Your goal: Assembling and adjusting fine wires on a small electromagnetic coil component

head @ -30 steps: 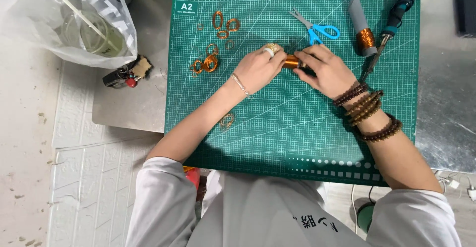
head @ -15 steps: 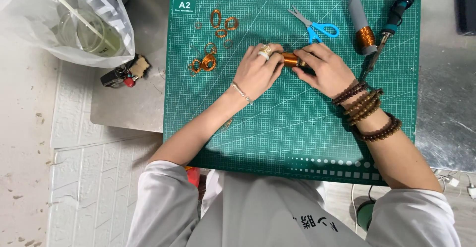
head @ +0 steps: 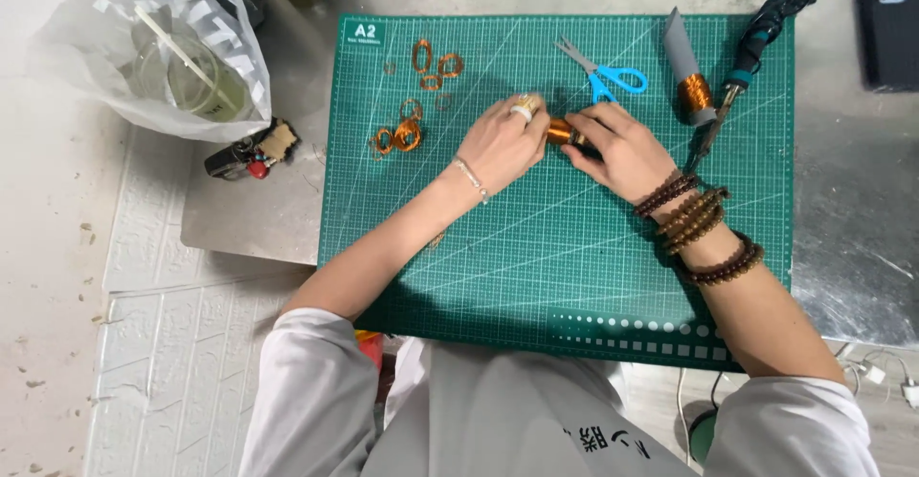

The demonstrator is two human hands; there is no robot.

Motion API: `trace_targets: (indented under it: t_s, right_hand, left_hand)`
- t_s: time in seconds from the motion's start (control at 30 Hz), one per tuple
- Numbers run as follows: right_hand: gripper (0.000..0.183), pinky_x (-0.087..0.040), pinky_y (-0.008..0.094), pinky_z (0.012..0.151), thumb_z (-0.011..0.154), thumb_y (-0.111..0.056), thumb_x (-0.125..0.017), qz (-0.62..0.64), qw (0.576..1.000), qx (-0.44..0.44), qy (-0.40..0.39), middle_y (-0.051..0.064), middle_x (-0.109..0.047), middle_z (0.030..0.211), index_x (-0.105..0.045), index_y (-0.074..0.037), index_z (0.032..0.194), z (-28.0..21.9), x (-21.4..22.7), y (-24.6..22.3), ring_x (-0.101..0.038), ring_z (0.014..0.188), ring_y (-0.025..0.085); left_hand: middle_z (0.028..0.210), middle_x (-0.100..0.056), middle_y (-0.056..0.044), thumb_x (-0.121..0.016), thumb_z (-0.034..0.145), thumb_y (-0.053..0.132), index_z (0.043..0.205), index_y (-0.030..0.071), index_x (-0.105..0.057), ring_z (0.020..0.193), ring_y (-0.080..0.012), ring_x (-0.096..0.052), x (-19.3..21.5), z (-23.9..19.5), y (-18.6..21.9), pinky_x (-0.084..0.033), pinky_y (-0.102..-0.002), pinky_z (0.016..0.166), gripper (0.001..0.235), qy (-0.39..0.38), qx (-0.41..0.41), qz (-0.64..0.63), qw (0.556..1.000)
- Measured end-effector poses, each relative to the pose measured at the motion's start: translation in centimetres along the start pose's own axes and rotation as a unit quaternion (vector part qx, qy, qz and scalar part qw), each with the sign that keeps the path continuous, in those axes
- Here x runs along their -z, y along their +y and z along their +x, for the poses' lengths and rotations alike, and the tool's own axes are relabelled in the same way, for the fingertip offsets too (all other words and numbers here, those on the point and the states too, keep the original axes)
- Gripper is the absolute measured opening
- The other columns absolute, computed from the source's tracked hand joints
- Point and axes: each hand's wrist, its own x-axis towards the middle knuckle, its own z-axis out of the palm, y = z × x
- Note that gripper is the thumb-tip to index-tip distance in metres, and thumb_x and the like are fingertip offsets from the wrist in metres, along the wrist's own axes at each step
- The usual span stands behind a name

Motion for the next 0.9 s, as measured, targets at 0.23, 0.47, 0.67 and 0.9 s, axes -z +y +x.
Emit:
trace_targets:
  t_s: [0.23,0.47,0.67,0.9]
  right_hand:
    - [0.029,-0.054,0.035,0.079,0.086,-0.014,-0.065,0.015,1.000,0.003,0.012,0.014,-0.059,0.095,-0.062,0.003,0.109,-0.4,-0.6,0.6,-0.061,0.093,0.028]
    - [0.028,-0.054,0.034,0.079,0.087,-0.014,-0.064,0.022,1.000,-0.005,0.007,0.014,-0.059,0.095,-0.063,0.004,0.108,-0.3,-0.5,0.5,-0.061,0.092,0.028]
    - [0.027,-0.054,0.035,0.078,0.087,-0.014,-0.064,0.025,1.000,-0.006,0.011,0.014,-0.059,0.094,-0.063,0.004,0.107,-0.3,-0.6,0.5,-0.061,0.091,0.028]
    - [0.028,-0.054,0.035,0.077,0.088,-0.015,-0.063,0.037,0.999,-0.004,0.014,0.015,-0.059,0.094,-0.062,0.004,0.108,-0.4,-0.7,0.6,-0.061,0.091,0.029]
  left_hand:
    - [0.085,-0.064,-0.015,-0.055,0.086,0.015,0.092,0.005,-0.061,0.084,-0.0294,-0.067,-0.9,-0.7,-0.4,-0.056,-0.032,0.072,0.013,0.031,-0.012,0.036,0.999]
    - [0.079,-0.066,-0.016,-0.053,0.086,0.004,0.099,0.003,-0.064,0.081,-0.0290,-0.069,1.7,0.3,0.4,-0.058,-0.037,0.070,0.017,-0.039,-0.014,0.051,0.998]
    - [0.081,-0.067,-0.017,-0.054,0.087,0.003,0.103,0.002,-0.063,0.082,-0.0303,-0.069,2.7,0.7,0.6,-0.058,-0.040,0.070,0.019,-0.067,-0.012,0.050,0.996]
    - [0.080,-0.067,-0.017,-0.054,0.089,0.007,0.103,0.004,-0.062,0.083,-0.0279,-0.069,2.2,0.6,0.3,-0.059,-0.035,0.070,0.016,-0.085,-0.029,0.062,0.994]
